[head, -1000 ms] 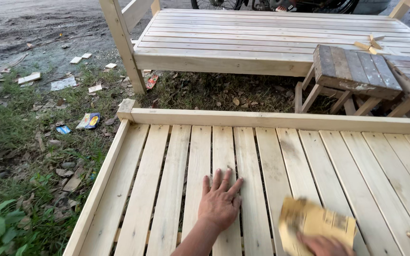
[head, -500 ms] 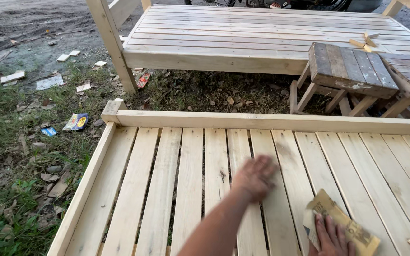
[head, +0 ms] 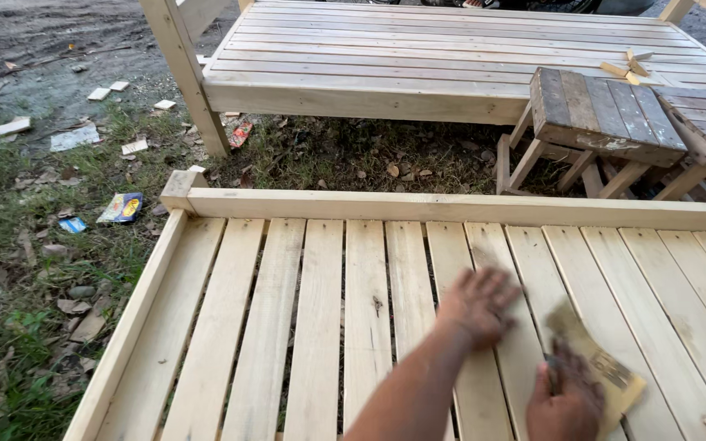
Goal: The person sands the slatted surface of a wooden bench frame by hand, rubbing sandpaper back and forth across the slats. They pause to fold and reposition the sandpaper sheet, then resume sanding different sections of the slats and the frame edge.
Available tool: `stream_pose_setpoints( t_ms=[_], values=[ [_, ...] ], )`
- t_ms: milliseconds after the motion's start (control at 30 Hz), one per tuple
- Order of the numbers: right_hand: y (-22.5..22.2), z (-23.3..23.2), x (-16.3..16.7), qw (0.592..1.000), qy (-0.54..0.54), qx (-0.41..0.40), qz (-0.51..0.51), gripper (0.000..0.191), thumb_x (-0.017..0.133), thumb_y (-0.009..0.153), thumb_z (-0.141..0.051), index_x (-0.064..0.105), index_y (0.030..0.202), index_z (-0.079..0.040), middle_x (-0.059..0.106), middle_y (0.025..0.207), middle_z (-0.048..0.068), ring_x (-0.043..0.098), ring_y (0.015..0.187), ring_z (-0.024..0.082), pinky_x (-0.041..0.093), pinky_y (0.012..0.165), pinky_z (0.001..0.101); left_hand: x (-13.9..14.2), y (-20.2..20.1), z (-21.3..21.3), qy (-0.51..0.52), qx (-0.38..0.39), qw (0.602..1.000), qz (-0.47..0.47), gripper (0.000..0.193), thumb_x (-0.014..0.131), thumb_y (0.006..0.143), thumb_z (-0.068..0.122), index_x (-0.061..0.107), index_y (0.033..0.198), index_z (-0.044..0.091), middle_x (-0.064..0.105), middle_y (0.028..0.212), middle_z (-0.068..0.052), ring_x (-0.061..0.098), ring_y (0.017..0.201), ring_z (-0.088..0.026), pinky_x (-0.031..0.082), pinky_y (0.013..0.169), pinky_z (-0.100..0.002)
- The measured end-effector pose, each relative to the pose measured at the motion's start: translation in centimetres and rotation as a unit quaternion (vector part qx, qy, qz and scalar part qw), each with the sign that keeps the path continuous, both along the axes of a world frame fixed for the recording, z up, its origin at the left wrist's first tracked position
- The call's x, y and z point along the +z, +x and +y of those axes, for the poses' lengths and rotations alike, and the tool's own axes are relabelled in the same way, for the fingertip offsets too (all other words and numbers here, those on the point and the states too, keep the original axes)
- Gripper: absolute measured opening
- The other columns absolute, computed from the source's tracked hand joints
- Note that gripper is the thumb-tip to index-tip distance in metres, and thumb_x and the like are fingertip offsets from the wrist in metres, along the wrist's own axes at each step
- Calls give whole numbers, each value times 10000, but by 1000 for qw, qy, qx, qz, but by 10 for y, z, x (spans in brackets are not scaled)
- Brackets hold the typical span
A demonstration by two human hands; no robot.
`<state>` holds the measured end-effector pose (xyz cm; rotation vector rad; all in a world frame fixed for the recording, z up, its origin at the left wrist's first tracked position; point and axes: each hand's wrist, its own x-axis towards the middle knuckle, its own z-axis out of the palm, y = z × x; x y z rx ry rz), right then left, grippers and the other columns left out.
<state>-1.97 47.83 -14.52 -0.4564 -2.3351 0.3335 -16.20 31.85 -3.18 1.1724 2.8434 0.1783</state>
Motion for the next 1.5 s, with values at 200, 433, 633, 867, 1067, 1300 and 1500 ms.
stream_pose_setpoints(
  t_ms=[200,433,633,867,1067,1300,1500],
  values=[
    [-32,-2,25,987,79,13,-139,603,569,954,-385,488,1544,-287,479,1588,12,406,1483,279,271,1200,554,39,-41,-126,-7,178,979,-98,687,173,1040,558,-48,1624,272,-162,1706,-26,-148,1572,-221,-109,1225,-441],
    [-56,-61,18,977,112,110,-143,657,577,873,-341,493,1516,-237,473,1589,-6,386,1491,262,275,1216,510,29,15,-247,-5,381,920,-87,748,249,1036,528,-7,1642,174,-43,1731,-56,-60,1584,-244,-34,1267,-434],
    [25,-125,-43,863,386,322,49,573,445,1014,-423,419,1545,-209,390,1608,34,348,1462,306,203,1163,529,29,52,-243,-13,360,927,-109,780,253,1038,544,-22,1630,117,-60,1704,-122,-84,1566,-282,-42,1246,-465],
    [-126,-152,51,931,101,286,-204,500,431,1021,-366,463,1515,-299,375,1631,-44,301,1513,243,184,1224,496,34,63,-245,-5,343,929,-141,797,258,1019,561,-29,1636,148,-70,1722,-77,-105,1579,-239,-72,1258,-462],
    [-72,-144,24,919,86,330,-196,542,496,977,-355,465,1515,-293,367,1636,-16,269,1517,248,144,1213,519,38,64,-249,3,345,930,-131,797,279,1012,550,-11,1637,151,-56,1721,-80,-94,1578,-235,-74,1259,-466],
    [-52,-111,-4,933,130,310,-130,644,557,900,-394,413,1523,-315,415,1588,-33,342,1486,241,219,1181,552,43,64,-252,11,341,927,-156,795,306,1008,535,5,1638,156,-56,1725,-79,-97,1579,-238,-78,1259,-469],
    [-141,-112,38,952,124,209,-187,558,517,980,-314,428,1531,-297,410,1612,65,337,1453,305,236,1140,538,41,62,-257,57,343,926,-149,811,357,1000,528,36,1634,138,-26,1722,-81,-78,1582,-242,-70,1256,-475]
  ],
)
